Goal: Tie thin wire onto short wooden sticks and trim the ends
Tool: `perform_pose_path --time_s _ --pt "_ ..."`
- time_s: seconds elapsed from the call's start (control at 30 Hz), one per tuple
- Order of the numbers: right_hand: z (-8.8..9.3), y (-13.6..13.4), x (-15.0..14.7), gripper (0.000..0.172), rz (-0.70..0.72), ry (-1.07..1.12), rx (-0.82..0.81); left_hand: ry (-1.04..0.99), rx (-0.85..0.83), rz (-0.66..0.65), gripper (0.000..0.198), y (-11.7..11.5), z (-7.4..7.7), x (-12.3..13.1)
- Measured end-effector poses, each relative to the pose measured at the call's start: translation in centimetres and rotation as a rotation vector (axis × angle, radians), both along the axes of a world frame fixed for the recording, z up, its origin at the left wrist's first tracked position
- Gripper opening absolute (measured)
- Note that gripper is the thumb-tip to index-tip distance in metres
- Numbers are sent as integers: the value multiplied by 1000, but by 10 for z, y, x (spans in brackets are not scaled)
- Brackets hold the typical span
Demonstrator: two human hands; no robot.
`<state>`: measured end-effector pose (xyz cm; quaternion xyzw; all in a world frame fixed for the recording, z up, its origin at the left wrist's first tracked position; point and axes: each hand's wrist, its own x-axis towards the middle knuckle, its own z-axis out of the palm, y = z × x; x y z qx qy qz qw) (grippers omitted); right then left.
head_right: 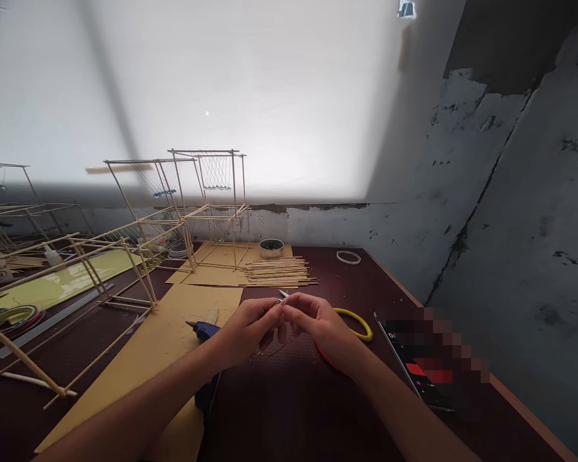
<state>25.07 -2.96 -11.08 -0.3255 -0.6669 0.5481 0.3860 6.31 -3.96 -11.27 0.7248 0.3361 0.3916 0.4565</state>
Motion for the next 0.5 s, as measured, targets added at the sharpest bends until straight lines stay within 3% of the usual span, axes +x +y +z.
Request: perform_pose_path --time_s 0.17,0.3,0.4,0.5 --pt "0 0 1 23 -97 -41 44 2 -37 14 45 2 -1 1" --pt "1 7 1 23 -168 280 -122 -174 -6 143 40 11 -1 1" --pt "8 10 7 21 -247 503 -236 -343 -140 183 37 18 2 -2" --pt "14 9 13 25 -253 490 -305 -450 -291 131 37 20 3 -4"
